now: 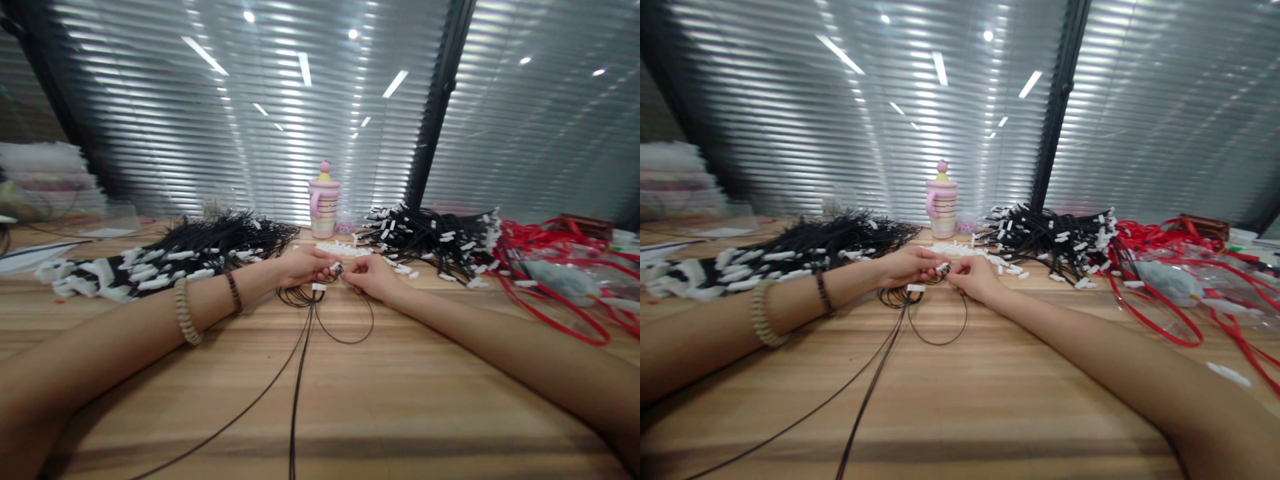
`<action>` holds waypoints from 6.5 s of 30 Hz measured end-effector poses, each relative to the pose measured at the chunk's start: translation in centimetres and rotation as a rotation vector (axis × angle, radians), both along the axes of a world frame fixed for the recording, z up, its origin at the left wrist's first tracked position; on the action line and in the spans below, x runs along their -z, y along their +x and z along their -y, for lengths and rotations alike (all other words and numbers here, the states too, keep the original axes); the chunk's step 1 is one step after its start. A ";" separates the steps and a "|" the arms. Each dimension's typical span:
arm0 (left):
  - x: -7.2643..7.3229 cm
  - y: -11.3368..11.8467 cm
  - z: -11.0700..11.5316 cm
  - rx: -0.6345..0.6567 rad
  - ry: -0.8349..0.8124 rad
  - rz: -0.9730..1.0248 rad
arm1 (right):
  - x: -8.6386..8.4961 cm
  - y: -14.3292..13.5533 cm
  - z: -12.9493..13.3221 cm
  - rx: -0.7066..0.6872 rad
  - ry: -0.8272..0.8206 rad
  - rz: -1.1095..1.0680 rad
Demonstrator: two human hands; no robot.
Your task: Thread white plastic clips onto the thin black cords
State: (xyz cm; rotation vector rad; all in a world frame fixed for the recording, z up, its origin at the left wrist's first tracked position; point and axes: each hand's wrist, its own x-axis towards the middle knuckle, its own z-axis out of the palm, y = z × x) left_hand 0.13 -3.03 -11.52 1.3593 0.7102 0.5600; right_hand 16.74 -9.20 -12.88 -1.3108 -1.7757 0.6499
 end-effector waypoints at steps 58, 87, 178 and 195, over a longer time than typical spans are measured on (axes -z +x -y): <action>-0.2 -0.1 0.5 0.024 0.012 0.031 | 0.0 -0.2 0.0 -0.003 0.146 0.141; 0.0 -0.1 0.3 0.048 0.049 0.011 | 0.0 -0.2 0.2 -0.046 0.170 0.208; -0.4 0.5 0.9 -0.050 0.091 0.007 | 0.2 -0.4 -0.5 0.010 0.141 0.274; -0.5 0.6 1.2 -0.086 0.103 -0.015 | -0.3 -0.6 -0.1 0.010 0.050 0.279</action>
